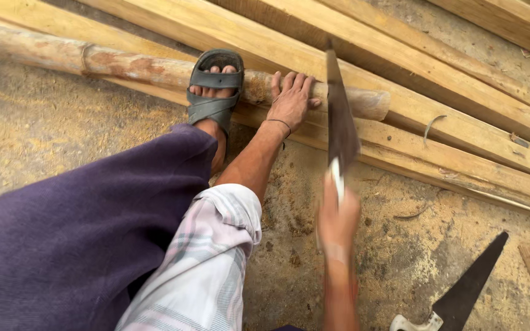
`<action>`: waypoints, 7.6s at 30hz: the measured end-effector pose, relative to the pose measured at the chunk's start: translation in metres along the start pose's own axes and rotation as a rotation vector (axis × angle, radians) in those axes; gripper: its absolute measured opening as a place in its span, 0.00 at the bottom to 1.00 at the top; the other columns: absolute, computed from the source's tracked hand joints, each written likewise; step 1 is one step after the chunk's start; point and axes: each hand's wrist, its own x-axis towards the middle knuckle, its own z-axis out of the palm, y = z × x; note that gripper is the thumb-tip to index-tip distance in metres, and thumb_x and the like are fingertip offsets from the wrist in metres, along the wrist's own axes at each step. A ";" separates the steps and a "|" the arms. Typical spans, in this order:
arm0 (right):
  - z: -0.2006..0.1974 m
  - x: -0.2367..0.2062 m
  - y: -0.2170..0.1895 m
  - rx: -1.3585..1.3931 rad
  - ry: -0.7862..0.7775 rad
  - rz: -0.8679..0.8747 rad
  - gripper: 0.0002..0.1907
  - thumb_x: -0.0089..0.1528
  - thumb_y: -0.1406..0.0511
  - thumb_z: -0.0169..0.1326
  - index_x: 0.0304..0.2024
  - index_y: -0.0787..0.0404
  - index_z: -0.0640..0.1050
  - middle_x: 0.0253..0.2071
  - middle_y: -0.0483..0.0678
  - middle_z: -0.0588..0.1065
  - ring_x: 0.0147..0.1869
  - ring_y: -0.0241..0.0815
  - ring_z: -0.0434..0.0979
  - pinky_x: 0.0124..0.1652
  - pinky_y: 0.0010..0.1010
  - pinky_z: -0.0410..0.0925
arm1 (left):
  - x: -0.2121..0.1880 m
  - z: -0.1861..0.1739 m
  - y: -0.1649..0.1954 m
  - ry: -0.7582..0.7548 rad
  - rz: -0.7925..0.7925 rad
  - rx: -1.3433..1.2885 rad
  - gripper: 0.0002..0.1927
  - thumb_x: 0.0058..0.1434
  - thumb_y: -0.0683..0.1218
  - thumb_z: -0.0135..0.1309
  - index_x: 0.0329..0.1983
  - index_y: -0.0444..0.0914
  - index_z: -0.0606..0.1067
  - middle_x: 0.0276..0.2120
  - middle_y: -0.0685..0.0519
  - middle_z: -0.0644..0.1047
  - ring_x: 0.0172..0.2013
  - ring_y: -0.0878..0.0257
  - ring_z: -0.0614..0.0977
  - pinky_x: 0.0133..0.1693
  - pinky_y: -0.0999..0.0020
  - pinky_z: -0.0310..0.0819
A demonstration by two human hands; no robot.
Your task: The person uses a hand saw to cut a piece of wood placed on a bamboo support. They hold the wood steady with their left hand and saw with their right hand, producing sawdust as they work.
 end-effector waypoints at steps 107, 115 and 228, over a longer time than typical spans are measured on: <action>-0.001 0.012 -0.015 0.029 0.072 0.043 0.24 0.71 0.57 0.52 0.25 0.67 0.74 0.17 0.44 0.62 0.21 0.35 0.60 0.23 0.35 0.57 | -0.002 0.019 -0.018 0.007 0.050 -0.019 0.28 0.66 0.55 0.52 0.66 0.41 0.66 0.61 0.45 0.69 0.68 0.46 0.61 0.69 0.34 0.34; -0.028 -0.123 0.070 0.100 0.035 0.284 0.15 0.67 0.61 0.51 0.48 0.64 0.81 0.21 0.44 0.74 0.22 0.33 0.73 0.21 0.31 0.64 | -0.006 0.000 0.005 0.021 0.079 0.006 0.25 0.74 0.54 0.45 0.69 0.38 0.65 0.64 0.43 0.67 0.69 0.46 0.58 0.69 0.39 0.25; -0.014 -0.131 0.114 0.296 -0.019 0.541 0.21 0.66 0.58 0.51 0.50 0.68 0.81 0.14 0.44 0.64 0.17 0.34 0.64 0.20 0.32 0.58 | -0.005 0.005 0.003 -0.023 -0.024 -0.005 0.30 0.67 0.59 0.48 0.68 0.41 0.63 0.59 0.49 0.68 0.68 0.53 0.60 0.70 0.40 0.30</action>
